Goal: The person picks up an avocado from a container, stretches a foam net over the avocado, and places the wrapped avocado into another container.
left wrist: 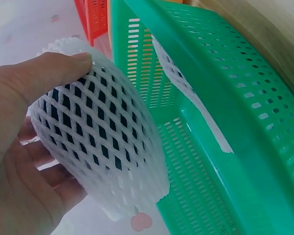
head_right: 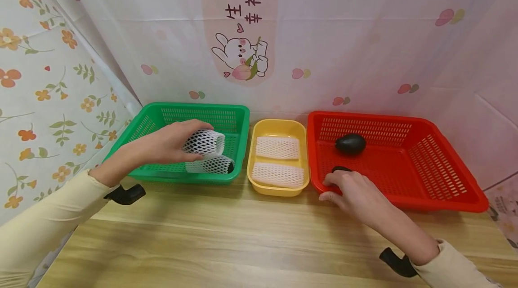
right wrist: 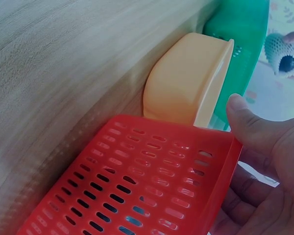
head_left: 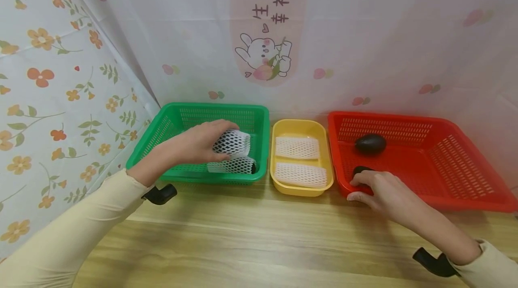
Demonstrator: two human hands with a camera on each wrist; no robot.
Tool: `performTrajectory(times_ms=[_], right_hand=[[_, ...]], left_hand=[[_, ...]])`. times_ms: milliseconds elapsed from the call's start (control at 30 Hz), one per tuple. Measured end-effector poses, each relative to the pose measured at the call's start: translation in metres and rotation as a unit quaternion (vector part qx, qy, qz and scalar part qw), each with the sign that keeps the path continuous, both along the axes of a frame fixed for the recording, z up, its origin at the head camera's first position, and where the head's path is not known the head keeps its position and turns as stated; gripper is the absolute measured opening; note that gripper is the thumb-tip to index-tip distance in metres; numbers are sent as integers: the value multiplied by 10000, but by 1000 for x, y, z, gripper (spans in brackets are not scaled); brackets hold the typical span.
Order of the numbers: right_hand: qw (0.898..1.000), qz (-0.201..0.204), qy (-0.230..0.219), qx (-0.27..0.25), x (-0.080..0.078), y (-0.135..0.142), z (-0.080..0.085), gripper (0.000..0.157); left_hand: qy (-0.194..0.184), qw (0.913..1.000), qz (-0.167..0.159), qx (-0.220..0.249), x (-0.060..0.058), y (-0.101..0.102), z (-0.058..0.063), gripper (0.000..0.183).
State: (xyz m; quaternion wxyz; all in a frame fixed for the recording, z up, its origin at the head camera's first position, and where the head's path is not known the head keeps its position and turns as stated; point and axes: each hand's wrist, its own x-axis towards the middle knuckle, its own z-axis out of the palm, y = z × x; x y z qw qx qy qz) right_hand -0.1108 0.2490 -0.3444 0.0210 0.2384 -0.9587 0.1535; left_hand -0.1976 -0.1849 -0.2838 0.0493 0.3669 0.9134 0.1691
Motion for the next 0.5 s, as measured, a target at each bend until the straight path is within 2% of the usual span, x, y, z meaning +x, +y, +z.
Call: performTrajectory(times_ms=[500], right_hand=[[10000, 16, -9, -16, 1, 0, 0, 25]], left_hand=[[-48, 9999, -1, -104, -7, 2, 3, 68]])
